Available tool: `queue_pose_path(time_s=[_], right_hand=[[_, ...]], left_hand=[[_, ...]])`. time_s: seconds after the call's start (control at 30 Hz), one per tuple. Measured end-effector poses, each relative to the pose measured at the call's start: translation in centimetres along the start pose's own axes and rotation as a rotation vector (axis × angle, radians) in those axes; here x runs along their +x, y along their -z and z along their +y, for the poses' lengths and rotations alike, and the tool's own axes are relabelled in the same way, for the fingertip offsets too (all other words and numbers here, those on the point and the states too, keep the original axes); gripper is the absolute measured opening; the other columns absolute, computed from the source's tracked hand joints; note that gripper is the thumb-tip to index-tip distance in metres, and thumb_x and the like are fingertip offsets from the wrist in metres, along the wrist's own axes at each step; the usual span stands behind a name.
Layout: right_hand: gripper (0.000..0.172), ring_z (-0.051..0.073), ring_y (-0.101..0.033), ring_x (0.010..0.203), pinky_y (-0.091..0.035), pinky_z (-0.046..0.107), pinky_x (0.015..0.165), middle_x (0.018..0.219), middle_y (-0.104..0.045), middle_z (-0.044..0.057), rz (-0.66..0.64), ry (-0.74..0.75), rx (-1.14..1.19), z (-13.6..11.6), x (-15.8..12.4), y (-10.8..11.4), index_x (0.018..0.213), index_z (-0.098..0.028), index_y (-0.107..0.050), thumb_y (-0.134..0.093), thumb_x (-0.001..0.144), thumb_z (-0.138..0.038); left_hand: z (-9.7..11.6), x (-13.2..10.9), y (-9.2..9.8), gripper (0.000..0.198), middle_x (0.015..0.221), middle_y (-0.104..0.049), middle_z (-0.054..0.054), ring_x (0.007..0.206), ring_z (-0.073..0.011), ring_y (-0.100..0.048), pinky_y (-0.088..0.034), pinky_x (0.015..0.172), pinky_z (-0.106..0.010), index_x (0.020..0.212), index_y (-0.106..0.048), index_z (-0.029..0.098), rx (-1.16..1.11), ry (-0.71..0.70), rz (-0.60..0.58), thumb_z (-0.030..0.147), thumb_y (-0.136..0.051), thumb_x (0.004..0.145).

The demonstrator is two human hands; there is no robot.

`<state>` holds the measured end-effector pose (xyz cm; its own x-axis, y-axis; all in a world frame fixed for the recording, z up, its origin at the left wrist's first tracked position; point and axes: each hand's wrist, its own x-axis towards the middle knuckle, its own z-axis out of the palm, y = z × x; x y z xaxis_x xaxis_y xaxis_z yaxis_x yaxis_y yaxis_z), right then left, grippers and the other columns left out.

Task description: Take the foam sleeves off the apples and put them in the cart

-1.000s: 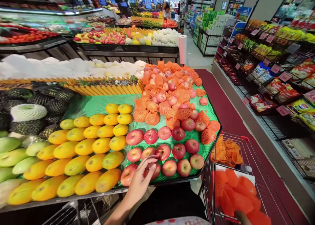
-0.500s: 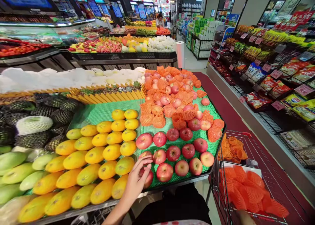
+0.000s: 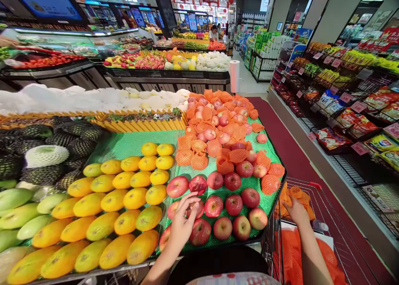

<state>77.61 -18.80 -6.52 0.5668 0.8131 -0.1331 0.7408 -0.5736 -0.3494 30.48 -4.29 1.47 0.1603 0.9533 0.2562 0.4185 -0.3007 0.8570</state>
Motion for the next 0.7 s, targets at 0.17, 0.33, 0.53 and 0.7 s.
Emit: queue_pose_path(time_s=[0.17,0.33,0.53,0.7], right_hand=[[0.094,0.043,-0.062,0.139,-0.053,0.053,0.113,0.154,-0.057,0.025,-0.070,0.104,-0.065,-5.5,7.7,-1.6,0.157,-0.019,-0.048,-0.085,0.071,-0.026],[0.109,0.055,-0.062,0.131,-0.057,0.060,0.097,0.154,-0.049,0.034,-0.064,0.000,-0.171,-8.6,8.8,-3.1,0.157,-0.018,-0.045,-0.097,0.062,-0.030],[0.092,0.054,-0.062,0.126,-0.058,0.059,0.094,0.147,-0.051,0.032,0.044,-0.024,-0.149,-8.6,6.2,-2.2,0.158,-0.015,-0.043,-0.086,0.081,-0.043],[0.101,0.051,-0.058,0.132,-0.054,0.062,0.108,0.142,-0.053,0.031,0.268,-0.088,0.135,-7.7,4.0,-2.1,0.149,-0.010,-0.041,-0.080,0.072,-0.063]], left_hand=[[0.2,0.9,-0.6,0.035,0.127,-0.078,-0.012,0.122,-0.0305,-0.073,-0.056,0.109,-0.048,0.101,-0.079,0.024,-0.006,-0.007,0.016,0.053,-0.061,0.106],[-0.4,1.1,-0.4,0.036,0.128,-0.077,-0.012,0.123,-0.0307,-0.072,-0.057,0.111,-0.048,0.102,-0.079,0.024,-0.009,0.022,0.026,0.054,-0.060,0.106],[-0.6,0.8,-0.1,0.036,0.127,-0.077,-0.012,0.119,-0.0299,-0.073,-0.058,0.108,-0.047,0.101,-0.079,0.023,-0.035,0.039,-0.014,0.054,-0.061,0.106],[-0.3,0.6,-0.2,0.035,0.125,-0.077,-0.012,0.122,-0.0316,-0.072,-0.058,0.107,-0.047,0.101,-0.079,0.024,-0.094,0.057,-0.066,0.054,-0.062,0.105]])
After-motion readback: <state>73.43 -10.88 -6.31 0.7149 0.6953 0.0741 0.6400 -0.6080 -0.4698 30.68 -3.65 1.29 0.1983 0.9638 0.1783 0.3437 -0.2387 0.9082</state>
